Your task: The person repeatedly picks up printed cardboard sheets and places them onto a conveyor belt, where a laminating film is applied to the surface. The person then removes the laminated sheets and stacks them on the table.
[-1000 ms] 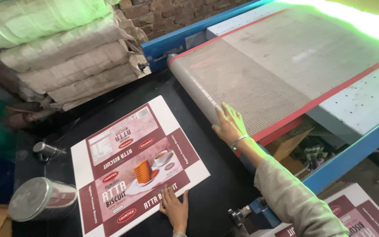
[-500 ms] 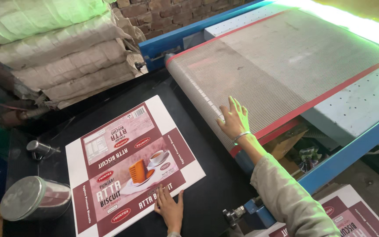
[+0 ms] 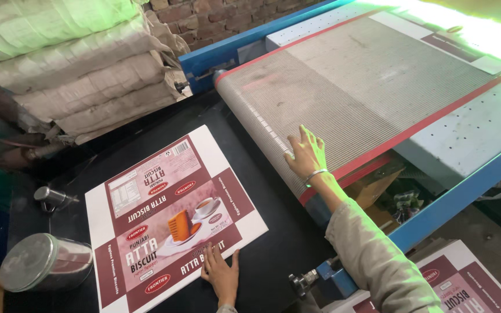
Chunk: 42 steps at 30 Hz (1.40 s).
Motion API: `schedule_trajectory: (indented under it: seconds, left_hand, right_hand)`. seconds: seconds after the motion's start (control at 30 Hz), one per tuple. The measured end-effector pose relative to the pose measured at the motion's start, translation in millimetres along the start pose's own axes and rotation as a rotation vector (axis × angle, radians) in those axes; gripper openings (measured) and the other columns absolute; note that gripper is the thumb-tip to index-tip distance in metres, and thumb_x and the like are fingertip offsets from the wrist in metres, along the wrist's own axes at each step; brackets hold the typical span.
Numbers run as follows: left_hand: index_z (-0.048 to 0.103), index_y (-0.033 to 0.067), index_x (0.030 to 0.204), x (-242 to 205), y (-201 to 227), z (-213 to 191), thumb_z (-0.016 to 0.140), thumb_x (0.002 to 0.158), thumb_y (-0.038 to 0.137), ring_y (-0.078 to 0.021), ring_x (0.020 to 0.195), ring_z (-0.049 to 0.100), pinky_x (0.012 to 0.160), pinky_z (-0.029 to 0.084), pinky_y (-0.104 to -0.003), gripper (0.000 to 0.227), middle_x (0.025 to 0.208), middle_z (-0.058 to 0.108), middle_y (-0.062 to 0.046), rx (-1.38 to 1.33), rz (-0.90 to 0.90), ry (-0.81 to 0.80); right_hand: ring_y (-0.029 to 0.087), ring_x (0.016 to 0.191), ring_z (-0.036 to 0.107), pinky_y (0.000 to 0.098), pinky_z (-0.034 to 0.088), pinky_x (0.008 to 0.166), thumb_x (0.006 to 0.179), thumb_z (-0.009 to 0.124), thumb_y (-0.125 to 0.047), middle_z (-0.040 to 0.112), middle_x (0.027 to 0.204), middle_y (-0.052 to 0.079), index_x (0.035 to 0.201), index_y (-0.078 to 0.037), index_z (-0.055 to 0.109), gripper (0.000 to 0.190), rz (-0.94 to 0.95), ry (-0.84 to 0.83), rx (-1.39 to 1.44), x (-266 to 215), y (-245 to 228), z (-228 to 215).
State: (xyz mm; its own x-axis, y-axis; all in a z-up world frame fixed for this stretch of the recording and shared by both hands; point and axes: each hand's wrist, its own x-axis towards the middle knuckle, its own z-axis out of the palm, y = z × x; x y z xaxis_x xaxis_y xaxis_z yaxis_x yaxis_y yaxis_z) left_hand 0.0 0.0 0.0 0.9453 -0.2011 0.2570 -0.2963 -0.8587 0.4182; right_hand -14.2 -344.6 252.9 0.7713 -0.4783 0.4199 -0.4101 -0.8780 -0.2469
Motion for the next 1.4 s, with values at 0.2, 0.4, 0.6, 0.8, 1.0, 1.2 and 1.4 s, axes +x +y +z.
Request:
schedule_trajectory:
  seconds: [0.2, 0.4, 0.6, 0.8, 1.0, 1.2, 1.4]
  left_hand:
    - [0.056, 0.0107, 0.137, 0, 1, -1, 0.064, 0.086, 0.059, -0.0249, 0.146, 0.038, 0.113, 0.027, -0.052, 0.07, 0.154, 0.046, -0.006, 0.005, -0.001, -0.001]
    - [0.056, 0.0083, 0.136, 0, -2, 1, 0.065, 0.086, 0.059, -0.0254, 0.146, 0.038, 0.114, 0.026, -0.052, 0.072, 0.154, 0.046, -0.007, -0.03, -0.001, -0.002]
    - [0.056, 0.008, 0.136, -1, -9, 7, 0.064, 0.089, 0.058, -0.0246, 0.148, 0.036, 0.115, 0.024, -0.053, 0.069, 0.155, 0.046, -0.006, -0.104, -0.011, -0.006]
    - [0.057, 0.0103, 0.134, 3, -9, 7, 0.064, 0.087, 0.059, -0.0265, 0.146, 0.038, 0.113, 0.025, -0.054, 0.068, 0.154, 0.046, -0.005, -0.096, -0.033, -0.011]
    - [0.059, 0.009, 0.131, 34, 6, 15, 0.068, 0.087, 0.057, -0.0332, 0.136, 0.048, 0.108, 0.034, -0.057, 0.066, 0.143, 0.055, -0.012, -0.249, -0.162, -0.051]
    - [0.058, -0.0005, 0.127, 71, 44, 37, 0.074, 0.088, 0.049, -0.0379, 0.122, 0.059, 0.105, 0.045, -0.046, 0.065, 0.127, 0.063, -0.022, -0.577, 0.025, 0.052]
    - [0.056, 0.0014, 0.126, 86, 85, 27, 0.073, 0.09, 0.042, -0.029, 0.115, 0.066, 0.1, 0.051, -0.04, 0.057, 0.121, 0.067, -0.018, -0.864, -0.062, -0.143]
  right_hand:
    - [0.042, 0.142, 0.04, 0.0581, 0.031, 0.114, 0.081, 0.075, -0.033, 0.041, 0.155, 0.027, 0.132, -0.013, 0.062, 0.056, 0.001, 0.004, 0.022, 0, 0, 2]
    - [0.04, 0.141, 0.041, 0.0581, 0.031, 0.113, 0.08, 0.076, -0.032, 0.043, 0.153, 0.025, 0.132, -0.012, 0.063, 0.057, 0.001, 0.002, 0.037, 1, -1, -1]
    - [0.039, 0.14, 0.043, 0.0567, 0.032, 0.114, 0.081, 0.075, -0.03, 0.047, 0.152, 0.023, 0.133, -0.013, 0.063, 0.056, -0.016, 0.025, 0.064, 1, 0, -4]
    - [0.038, 0.139, 0.044, 0.0578, 0.031, 0.112, 0.08, 0.075, -0.03, 0.047, 0.15, 0.024, 0.131, -0.01, 0.063, 0.056, -0.05, 0.047, 0.058, 3, 0, -7]
    - [0.038, 0.139, 0.044, 0.0584, 0.032, 0.112, 0.082, 0.074, -0.029, 0.048, 0.149, 0.023, 0.131, -0.01, 0.063, 0.054, -0.034, 0.07, 0.019, 10, 12, -8]
    - [0.038, 0.138, 0.046, 0.0572, 0.033, 0.112, 0.083, 0.073, -0.03, 0.05, 0.149, 0.021, 0.133, -0.012, 0.063, 0.054, -0.003, 0.079, -0.002, 15, 35, -12]
    - [0.037, 0.136, 0.048, 0.0564, 0.034, 0.11, 0.084, 0.073, -0.034, 0.052, 0.148, 0.017, 0.133, -0.015, 0.064, 0.053, 0.063, 0.076, -0.076, 20, 70, -17]
